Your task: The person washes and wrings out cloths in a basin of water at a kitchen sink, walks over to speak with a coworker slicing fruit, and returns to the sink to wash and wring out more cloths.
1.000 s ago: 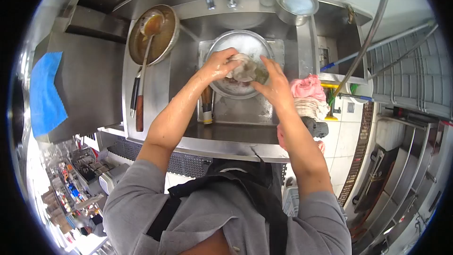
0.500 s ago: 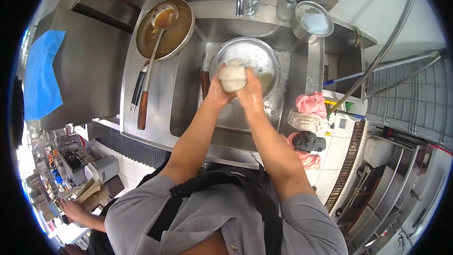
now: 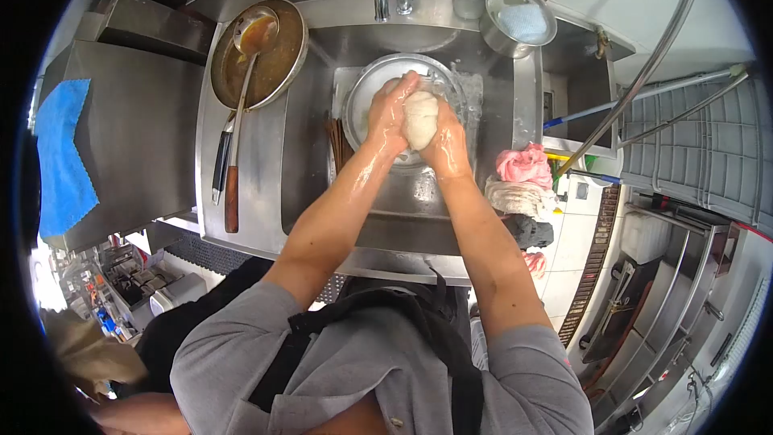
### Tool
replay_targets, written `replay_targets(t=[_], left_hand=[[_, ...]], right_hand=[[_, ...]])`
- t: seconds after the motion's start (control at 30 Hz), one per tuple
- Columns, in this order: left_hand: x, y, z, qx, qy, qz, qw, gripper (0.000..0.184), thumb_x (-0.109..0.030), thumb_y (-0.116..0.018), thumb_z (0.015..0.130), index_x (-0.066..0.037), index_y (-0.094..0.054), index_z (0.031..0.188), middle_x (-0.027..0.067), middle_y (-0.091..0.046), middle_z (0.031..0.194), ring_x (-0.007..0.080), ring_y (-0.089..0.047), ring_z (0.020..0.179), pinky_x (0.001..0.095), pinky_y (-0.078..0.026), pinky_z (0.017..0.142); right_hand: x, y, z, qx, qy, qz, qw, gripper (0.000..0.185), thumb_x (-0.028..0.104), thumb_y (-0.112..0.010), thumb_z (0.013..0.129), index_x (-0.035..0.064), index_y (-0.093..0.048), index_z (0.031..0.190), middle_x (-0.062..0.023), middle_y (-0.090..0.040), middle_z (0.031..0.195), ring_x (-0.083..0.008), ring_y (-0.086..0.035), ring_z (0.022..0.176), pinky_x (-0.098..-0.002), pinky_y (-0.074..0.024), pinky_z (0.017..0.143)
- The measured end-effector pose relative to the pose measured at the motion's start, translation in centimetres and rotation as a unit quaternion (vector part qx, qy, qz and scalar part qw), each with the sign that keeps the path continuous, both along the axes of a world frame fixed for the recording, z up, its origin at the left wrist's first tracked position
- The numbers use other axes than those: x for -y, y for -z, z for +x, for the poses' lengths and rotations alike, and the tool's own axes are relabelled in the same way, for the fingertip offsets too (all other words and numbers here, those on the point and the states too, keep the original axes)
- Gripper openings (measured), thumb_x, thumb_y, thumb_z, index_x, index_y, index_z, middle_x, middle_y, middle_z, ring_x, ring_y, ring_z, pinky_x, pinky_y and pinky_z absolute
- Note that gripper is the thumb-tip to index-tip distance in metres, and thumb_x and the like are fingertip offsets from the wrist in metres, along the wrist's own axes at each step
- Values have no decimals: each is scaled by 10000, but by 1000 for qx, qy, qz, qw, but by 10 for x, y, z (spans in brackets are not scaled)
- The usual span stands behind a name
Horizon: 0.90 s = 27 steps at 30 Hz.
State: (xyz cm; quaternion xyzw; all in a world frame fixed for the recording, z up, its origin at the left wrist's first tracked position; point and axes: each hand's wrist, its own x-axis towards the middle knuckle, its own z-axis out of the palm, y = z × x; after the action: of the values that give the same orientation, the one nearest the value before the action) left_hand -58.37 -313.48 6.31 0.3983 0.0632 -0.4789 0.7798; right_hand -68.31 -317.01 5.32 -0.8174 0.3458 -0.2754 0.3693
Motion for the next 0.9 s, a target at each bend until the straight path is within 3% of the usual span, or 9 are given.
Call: replay_targets(t=[0.1, 0.2, 0.27, 0.37, 0.47, 0.63, 0.77, 0.8, 0.9], left_hand=[[-5, -10, 11, 180, 109, 24, 977, 139, -105, -672, 758, -10, -572, 768, 25, -569, 703, 91, -535, 614, 254, -455, 560], [-9, -26, 23, 488, 296, 19, 821, 138, -88, -691, 689, -37, -568, 652, -13, -539, 639, 58, -488, 617, 218, -384, 554], [-9, -45, 25, 460, 341, -25, 819, 151, -108, -706, 666, -32, -575, 657, -5, -535, 629, 67, -484, 613, 233, -392, 556], [-6, -52, 22, 367, 428, -122, 817, 166, -120, -709, 642, -27, -582, 693, 2, -556, 655, 79, -502, 625, 238, -412, 580], [4, -43, -11, 85, 452, -234, 857, 185, -131, -689, 705, -37, -578, 819, 8, -586, 779, 87, -550, 722, 242, -445, 656], [14, -26, -94, 181, 402, -151, 885, 278, -67, -660, 754, -41, -533, 1000, 14, -581, 928, 82, -545, 857, 248, -445, 756], [6, 63, -160, 388, 385, -55, 836, 264, -151, -658, 782, -28, -544, 986, 35, -591, 929, 135, -568, 835, 282, -458, 722], [-1, 48, -153, 598, 361, 34, 715, 248, -188, -665, 771, -20, -582, 933, 72, -608, 908, 194, -595, 791, 314, -466, 697], [-19, 42, -138, 509, 274, 87, 811, 244, -205, -668, 749, -32, -616, 913, 117, -615, 889, 236, -612, 757, 322, -476, 693]], right_hand=[[-4, 30, -1, 92, -68, 232, 966, 407, 129, -713, 655, 23, -565, 1019, -144, -632, 879, -223, -630, 840, -340, -492, 696], [-29, 3, -4, 100, -27, 391, 915, 362, 81, -706, 633, 23, -580, 967, -90, -625, 850, -174, -613, 757, -297, -479, 632], [-40, -33, -7, 106, 13, 585, 804, 455, 20, -721, 585, 34, -552, 1008, -58, -600, 896, -177, -584, 749, -288, -464, 648], [-57, -56, -24, 208, -5, 633, 746, 508, 32, -723, 599, 58, -519, 1064, -39, -574, 914, -150, -567, 816, -279, -450, 689], [-46, -78, -72, 164, 22, 656, 736, 606, 31, -730, 610, 31, -477, 1160, -53, -571, 1000, -165, -565, 900, -289, -449, 768], [23, -83, -193, -37, 24, 245, 968, 759, 192, -824, 552, -27, -466, 1184, -108, -577, 1063, -181, -564, 951, -309, -447, 841], [35, -66, -250, -202, -12, -5, 979, 722, 48, -710, 575, 71, -455, 1249, -211, -464, 1223, -346, -486, 1113, -373, -422, 908], [32, -49, -259, -235, -13, -8, 972, 704, 13, -675, 586, 98, -461, 1251, -229, -439, 1243, -393, -456, 1123, -401, -404, 930], [26, -38, -263, -207, 28, -1, 978, 689, -1, -662, 606, 76, -451, 1257, -231, -426, 1266, -389, -439, 1156, -398, -388, 947]])
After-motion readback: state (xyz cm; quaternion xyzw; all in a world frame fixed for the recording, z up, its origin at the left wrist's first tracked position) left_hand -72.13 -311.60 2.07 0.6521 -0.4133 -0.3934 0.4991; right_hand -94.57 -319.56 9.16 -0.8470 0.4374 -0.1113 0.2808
